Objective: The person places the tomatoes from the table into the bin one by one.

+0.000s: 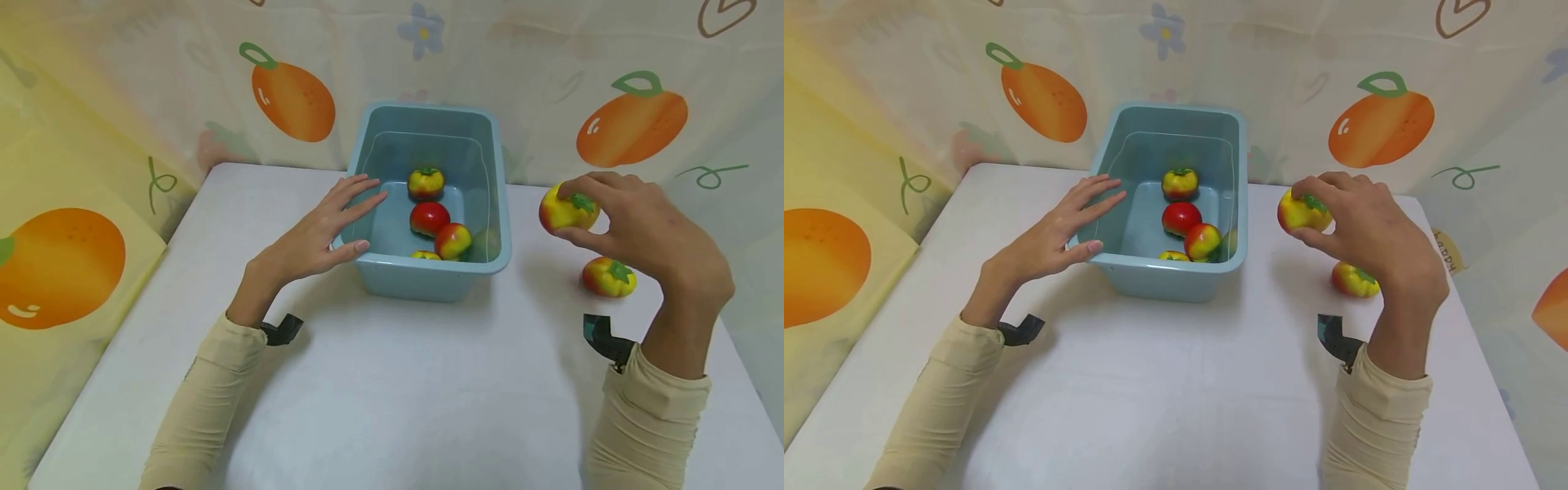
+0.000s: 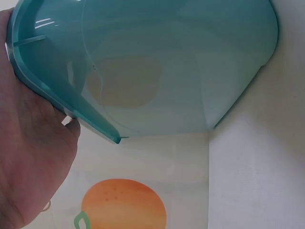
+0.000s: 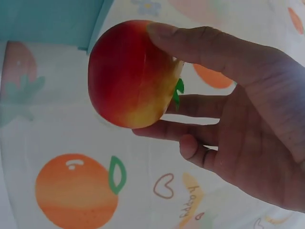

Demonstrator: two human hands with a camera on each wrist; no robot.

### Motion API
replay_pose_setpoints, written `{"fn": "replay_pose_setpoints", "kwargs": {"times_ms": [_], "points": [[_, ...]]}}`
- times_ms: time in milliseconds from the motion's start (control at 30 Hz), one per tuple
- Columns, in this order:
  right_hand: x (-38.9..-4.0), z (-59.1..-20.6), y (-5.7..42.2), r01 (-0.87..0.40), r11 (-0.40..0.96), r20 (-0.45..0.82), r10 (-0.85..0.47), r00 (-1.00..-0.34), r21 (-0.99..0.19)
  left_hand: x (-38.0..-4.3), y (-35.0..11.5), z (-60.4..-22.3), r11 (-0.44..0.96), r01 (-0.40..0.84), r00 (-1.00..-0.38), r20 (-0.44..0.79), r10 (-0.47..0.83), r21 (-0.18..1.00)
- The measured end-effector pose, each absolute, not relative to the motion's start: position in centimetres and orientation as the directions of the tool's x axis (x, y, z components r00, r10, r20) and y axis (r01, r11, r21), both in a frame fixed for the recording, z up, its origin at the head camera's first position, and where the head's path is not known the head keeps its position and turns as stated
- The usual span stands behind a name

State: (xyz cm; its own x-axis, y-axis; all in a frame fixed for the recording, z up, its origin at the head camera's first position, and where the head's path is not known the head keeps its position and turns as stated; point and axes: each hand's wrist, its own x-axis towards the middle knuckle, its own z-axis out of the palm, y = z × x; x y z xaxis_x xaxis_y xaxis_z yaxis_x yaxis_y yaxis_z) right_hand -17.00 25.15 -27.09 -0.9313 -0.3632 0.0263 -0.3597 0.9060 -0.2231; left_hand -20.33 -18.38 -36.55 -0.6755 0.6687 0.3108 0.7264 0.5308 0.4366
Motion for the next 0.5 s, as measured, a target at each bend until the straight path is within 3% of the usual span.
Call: {"fn": "replay_pose_setpoints", "kwargs": {"times_ms": [500], "points": [[-16.5,-26.0,20.0,-0.568,0.751,0.123,-0.563,-0.818,-0.338,-20.3,-18.3,-36.5,0.539,0.717,-0.684,0.296,0.667,0.441]]}}
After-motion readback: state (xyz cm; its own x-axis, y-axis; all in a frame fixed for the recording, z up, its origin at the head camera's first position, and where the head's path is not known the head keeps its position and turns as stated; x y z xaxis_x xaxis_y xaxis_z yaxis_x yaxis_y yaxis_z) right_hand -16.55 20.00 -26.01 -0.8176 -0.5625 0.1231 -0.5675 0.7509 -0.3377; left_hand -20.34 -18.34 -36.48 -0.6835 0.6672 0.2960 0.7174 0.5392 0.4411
